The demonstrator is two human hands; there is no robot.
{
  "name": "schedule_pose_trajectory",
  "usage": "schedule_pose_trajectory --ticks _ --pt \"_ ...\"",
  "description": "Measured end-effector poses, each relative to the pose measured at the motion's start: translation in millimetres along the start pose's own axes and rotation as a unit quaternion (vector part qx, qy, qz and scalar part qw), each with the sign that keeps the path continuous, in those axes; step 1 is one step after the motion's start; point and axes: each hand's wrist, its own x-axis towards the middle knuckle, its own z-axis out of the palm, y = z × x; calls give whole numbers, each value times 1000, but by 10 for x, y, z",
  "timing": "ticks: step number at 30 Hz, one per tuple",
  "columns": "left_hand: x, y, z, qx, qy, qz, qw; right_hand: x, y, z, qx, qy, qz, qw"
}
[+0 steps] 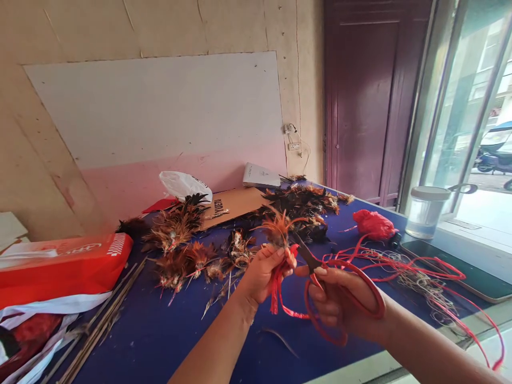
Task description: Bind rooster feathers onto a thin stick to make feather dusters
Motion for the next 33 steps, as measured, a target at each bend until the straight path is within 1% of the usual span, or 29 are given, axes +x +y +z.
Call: schedule_pose_trajectory --ticks 2,4,8,12,16,20,22,24,25,26,27,28,29,30,31,32,33 --pt "6 -34 13 15 -13 -5 1000 32 23 -14 9 -10 0 1000" --pt "11 -54 25 9 -18 -5 1000 49 31 -20 20 -15 1 1000" --pt "14 -59 35 -20 -12 7 1000 29 40 16 69 -15 0 997" --pt "5 -61 43 -18 -9 0 1000 5 61 88 115 -10 -7 993" --pt "4 -75 49 -15 4 -8 1000 12 105 122 129 6 -28 991" --pt "1 -78 57 -15 2 -12 1000 13 154 132 122 30 -28 992" --pt "-14 -74 42 -19 1 -13 1000 -1 127 123 113 47 -25 992" --pt "-38 -69 -9 -23 3 -18 1000 -23 40 75 95 74 -50 991" --pt "-51 -67 -47 -26 8 -17 999 -33 -20 30 76 92 -70 990" --pt "-63 -64 -90 -29 18 -14 999 -39 -81 -30 51 109 -108 987" --pt "-70 -62 -133 -33 33 -8 999 -38 -134 -103 6 127 -131 983" --pt "-71 -59 -169 -39 50 2 998 -29 -170 -184 -58 156 -135 977" --pt "-64 -56 -195 -47 65 11 997 -11 -185 -266 -134 191 -137 963" --pt "-50 -50 -205 -55 73 17 996 16 -174 -343 -222 213 -143 941" --pt "-27 -42 -200 -64 76 22 995 47 -140 -409 -306 219 -139 916" --pt "2 -30 -183 -74 75 26 994 81 -87 -459 -372 226 -157 887" --pt "36 -14 -157 -82 74 31 993 112 -23 -490 -446 229 -170 848"
